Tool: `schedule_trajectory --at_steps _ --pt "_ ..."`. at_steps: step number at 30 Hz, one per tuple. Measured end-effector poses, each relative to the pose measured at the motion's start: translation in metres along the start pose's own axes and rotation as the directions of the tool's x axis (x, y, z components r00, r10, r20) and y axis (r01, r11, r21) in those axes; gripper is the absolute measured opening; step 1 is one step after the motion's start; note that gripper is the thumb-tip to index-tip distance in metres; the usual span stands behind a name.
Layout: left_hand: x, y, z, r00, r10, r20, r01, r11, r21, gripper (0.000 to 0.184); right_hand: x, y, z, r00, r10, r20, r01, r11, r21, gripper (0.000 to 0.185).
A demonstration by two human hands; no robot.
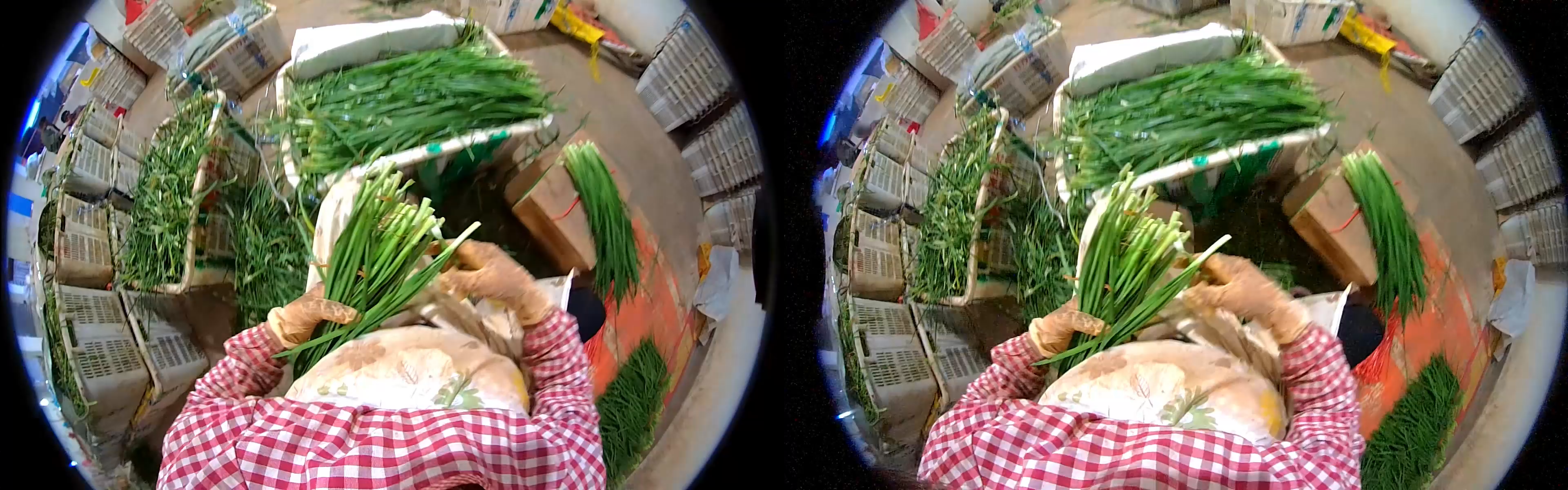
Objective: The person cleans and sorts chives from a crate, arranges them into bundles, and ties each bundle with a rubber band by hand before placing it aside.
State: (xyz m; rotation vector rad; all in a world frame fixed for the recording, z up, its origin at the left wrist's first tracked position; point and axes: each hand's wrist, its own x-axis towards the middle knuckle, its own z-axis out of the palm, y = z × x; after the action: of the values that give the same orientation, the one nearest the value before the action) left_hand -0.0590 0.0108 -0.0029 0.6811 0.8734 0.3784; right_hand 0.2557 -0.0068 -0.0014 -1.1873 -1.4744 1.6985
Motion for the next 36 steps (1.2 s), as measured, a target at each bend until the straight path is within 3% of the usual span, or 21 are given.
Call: schedule_trajectory --at_steps 1,3,5,7,9,11,13,15,16,17,19,20,24,25,27,28,30,31,33,35,36 --pt "0.000 -0.006 0.005 1.000 -0.015 0.000 0.015 1.000 -0.006 0.072 -0.004 0.006 -0.005 0.999 -0.020 -0.027 0.019 0.999 -0.044 0.036" --pt "0.009 -0.040 -0.015 0.999 -0.037 -0.021 0.038 0.995 0.089 0.077 -0.009 0.005 -0.031 0.944 0.325 -0.059 -0.329 0.942 -0.071 0.029" --pt "0.013 -0.043 -0.006 1.000 0.006 0.008 -0.007 0.999 0.041 0.077 -0.011 0.029 -0.060 0.958 0.170 -0.232 -0.193 0.978 -0.077 0.025" --pt "0.013 -0.049 -0.010 1.000 0.007 -0.021 -0.007 1.000 0.005 0.076 -0.008 0.050 -0.083 0.797 -0.145 -0.586 0.154 0.988 -0.035 0.024" --pt "0.014 -0.049 -0.011 0.999 0.014 -0.052 -0.015 1.000 -0.023 0.074 -0.014 0.029 -0.088 0.599 -0.028 -0.800 -0.052 0.996 -0.074 0.030" --pt "0.016 -0.044 -0.003 0.995 -0.025 -0.097 0.021 0.999 -0.041 0.069 -0.010 0.018 -0.068 0.641 -0.086 -0.763 -0.017 0.992 -0.126 0.033" --pt "0.022 -0.039 0.012 0.989 -0.044 -0.140 0.052 0.998 0.048 0.063 -0.005 -0.002 -0.025 0.834 -0.122 -0.537 0.127 0.991 -0.029 0.035" --pt "0.027 -0.035 0.028 0.993 0.102 -0.062 -0.096 0.991 0.092 0.067 0.006 -0.025 0.011 0.911 0.077 -0.405 -0.231 0.910 -0.345 0.035" --pt "0.024 -0.028 0.038 0.994 0.103 -0.028 -0.101 0.992 0.070 0.054 0.014 0.002 0.021 0.875 -0.136 -0.465 -0.146 0.841 -0.521 0.038" --pt "0.027 -0.031 0.036 0.995 0.099 -0.021 -0.097 0.993 0.070 0.054 0.017 0.002 0.022 0.879 -0.176 -0.443 -0.110 0.830 -0.547 0.031" --pt "0.028 -0.040 0.026 0.975 0.152 -0.160 -0.128 0.980 0.151 0.048 0.005 -0.010 0.010 0.919 0.231 -0.319 -0.212 0.973 0.093 0.019" --pt "0.026 -0.042 0.028 0.974 0.161 -0.161 -0.162 0.987 0.007 0.044 0.001 -0.001 0.003 0.931 0.093 -0.352 -0.127 0.989 -0.075 0.013" --pt "0.024 -0.052 0.018 0.973 0.117 -0.199 -0.141 0.984 -0.109 0.046 -0.013 0.020 -0.032 0.799 -0.001 -0.601 -0.115 0.981 -0.155 0.018" --pt "0.023 -0.049 0.022 0.981 0.094 -0.172 -0.120 0.982 -0.147 0.047 -0.010 0.056 -0.057 0.688 -0.308 -0.657 -0.011 0.901 -0.434 0.018" --pt "0.022 -0.050 0.023 0.987 0.074 -0.143 -0.101 0.978 -0.185 0.048 -0.012 0.070 -0.093 0.667 -0.126 -0.734 -0.359 0.809 -0.465 0.029" --pt "0.023 -0.052 0.019 0.990 0.100 -0.095 -0.113 0.984 -0.139 0.048 -0.013 0.072 -0.095 0.663 -0.132 -0.737 -0.358 0.809 -0.466 0.029" --pt "0.022 -0.044 0.029 0.985 0.134 -0.109 -0.136 0.991 -0.013 0.048 -0.010 0.046 -0.084 0.640 0.065 -0.765 -0.729 0.367 -0.578 0.053" --pt "0.022 -0.044 0.030 0.985 0.136 -0.104 -0.138 0.990 -0.010 0.048 -0.011 0.032 -0.081 0.693 0.092 -0.715 -0.630 0.559 -0.539 0.078" --pt "0.020 -0.041 0.036 0.987 0.131 -0.094 -0.123 0.989 0.083 0.047 -0.003 0.019 -0.064 0.807 -0.099 -0.582 -0.097 0.950 -0.297 0.079" --pt "0.017 -0.034 0.044 0.993 0.097 -0.068 -0.087 0.987 0.137 0.047 0.006 -0.005 -0.039 0.884 -0.174 -0.435 0.037 0.952 -0.304 0.068" --pt "0.018 -0.037 0.043 0.987 0.154 -0.051 -0.139 0.967 0.215 0.047 0.012 -0.008 -0.028 0.875 -0.279 -0.397 0.072 0.884 -0.463 0.055"
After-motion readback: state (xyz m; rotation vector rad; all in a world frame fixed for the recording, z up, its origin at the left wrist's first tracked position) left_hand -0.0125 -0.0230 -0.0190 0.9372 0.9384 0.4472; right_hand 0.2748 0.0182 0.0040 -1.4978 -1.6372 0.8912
